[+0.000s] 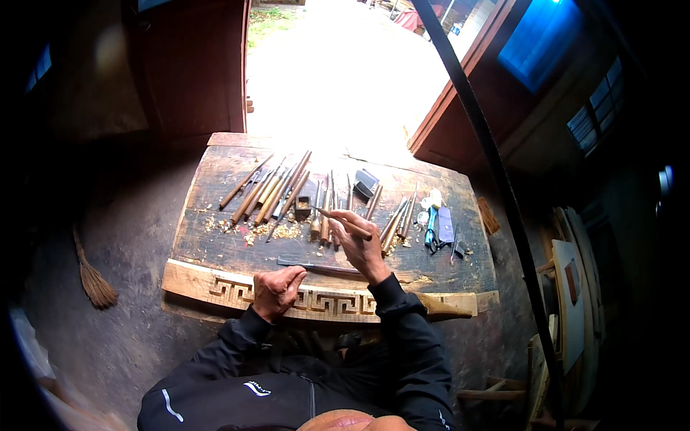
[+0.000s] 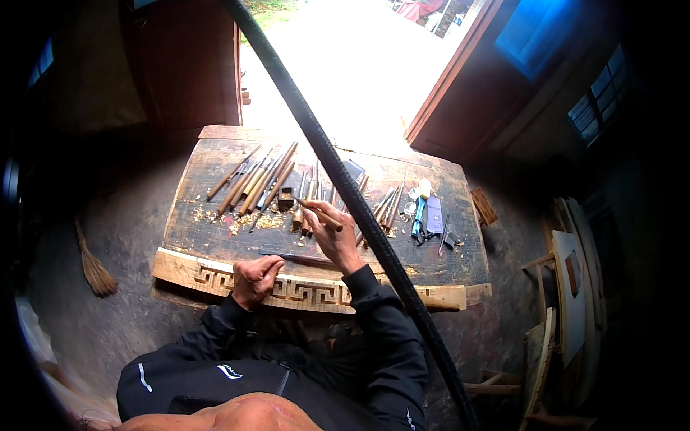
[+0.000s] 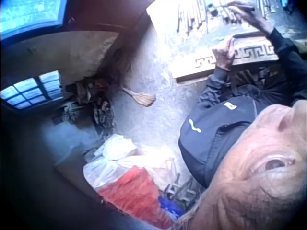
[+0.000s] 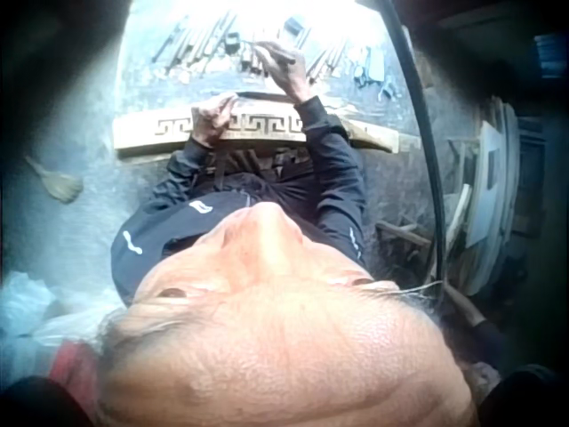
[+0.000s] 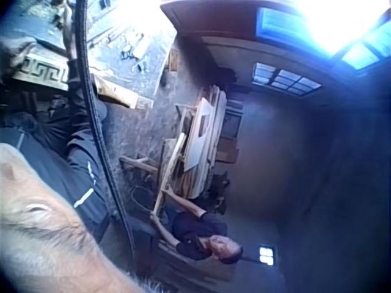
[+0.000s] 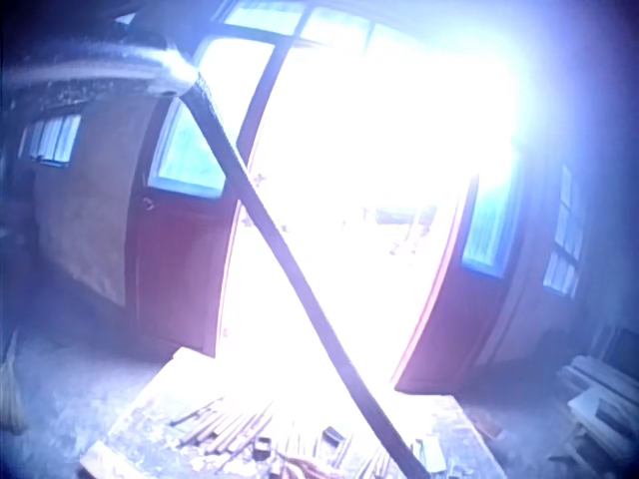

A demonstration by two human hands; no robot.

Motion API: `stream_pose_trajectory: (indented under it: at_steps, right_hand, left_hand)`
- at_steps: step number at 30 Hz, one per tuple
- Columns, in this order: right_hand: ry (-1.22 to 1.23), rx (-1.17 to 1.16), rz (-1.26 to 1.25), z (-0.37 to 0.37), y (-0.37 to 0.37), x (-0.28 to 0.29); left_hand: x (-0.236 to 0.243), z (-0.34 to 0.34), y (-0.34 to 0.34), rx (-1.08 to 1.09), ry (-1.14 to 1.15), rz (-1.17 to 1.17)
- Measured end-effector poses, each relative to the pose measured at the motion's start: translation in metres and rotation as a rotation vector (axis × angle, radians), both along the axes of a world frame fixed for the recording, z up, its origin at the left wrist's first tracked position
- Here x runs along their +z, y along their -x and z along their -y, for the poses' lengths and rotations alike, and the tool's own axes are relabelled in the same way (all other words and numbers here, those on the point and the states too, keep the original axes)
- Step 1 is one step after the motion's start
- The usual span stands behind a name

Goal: The person carves a geometric pattern into a wooden board using a chisel and a wooden mallet, clearing away wood shavings by hand.

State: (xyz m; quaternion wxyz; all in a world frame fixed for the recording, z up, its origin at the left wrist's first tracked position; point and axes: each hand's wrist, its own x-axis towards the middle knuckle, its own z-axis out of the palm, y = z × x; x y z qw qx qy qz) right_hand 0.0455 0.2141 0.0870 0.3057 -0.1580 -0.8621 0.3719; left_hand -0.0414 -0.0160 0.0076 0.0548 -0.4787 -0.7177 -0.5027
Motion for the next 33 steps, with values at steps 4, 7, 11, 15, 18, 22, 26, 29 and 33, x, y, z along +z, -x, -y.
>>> stream_pose_trajectory:
  at_steps: [4,7,11,15,18,22,26,29,33]
  right_hand:
    - [0.09,-0.007,-0.08,0.008,-0.032,0.005]
    - [0.179,-0.026,-0.088,0.015,-0.057,0.014]
    - [0.078,-0.085,-0.156,0.018,-0.087,0.02]
    - [-0.03,-0.147,-0.179,0.023,-0.11,0.029]
    - [-0.113,-0.218,-0.227,0.028,-0.121,0.032]
    - [0.072,-0.233,-0.288,0.037,-0.137,0.042]
    - [-0.047,-0.262,-0.245,0.032,-0.148,0.039]
    - [-0.031,-0.272,-0.271,0.033,-0.154,0.038]
    - [0.059,-0.32,-0.31,0.04,-0.159,0.025]
  left_hand:
    - [-0.004,-0.002,0.0,-0.019,-0.006,-0.071]
    - [-0.003,-0.002,-0.001,-0.037,-0.006,-0.119]
    - [0.001,-0.004,-0.006,-0.067,0.018,-0.144]
    - [-0.001,-0.003,-0.006,-0.03,0.006,-0.141]
    - [0.001,-0.003,-0.009,0.002,-0.005,-0.083]
    - [0.005,-0.003,-0.013,-0.01,0.016,-0.049]
    - [0.004,-0.005,-0.018,-0.015,0.016,-0.05]
    - [0.006,-0.006,-0.023,-0.039,0.006,-0.06]
    - [-0.001,-0.003,-0.03,-0.076,-0.009,-0.053]
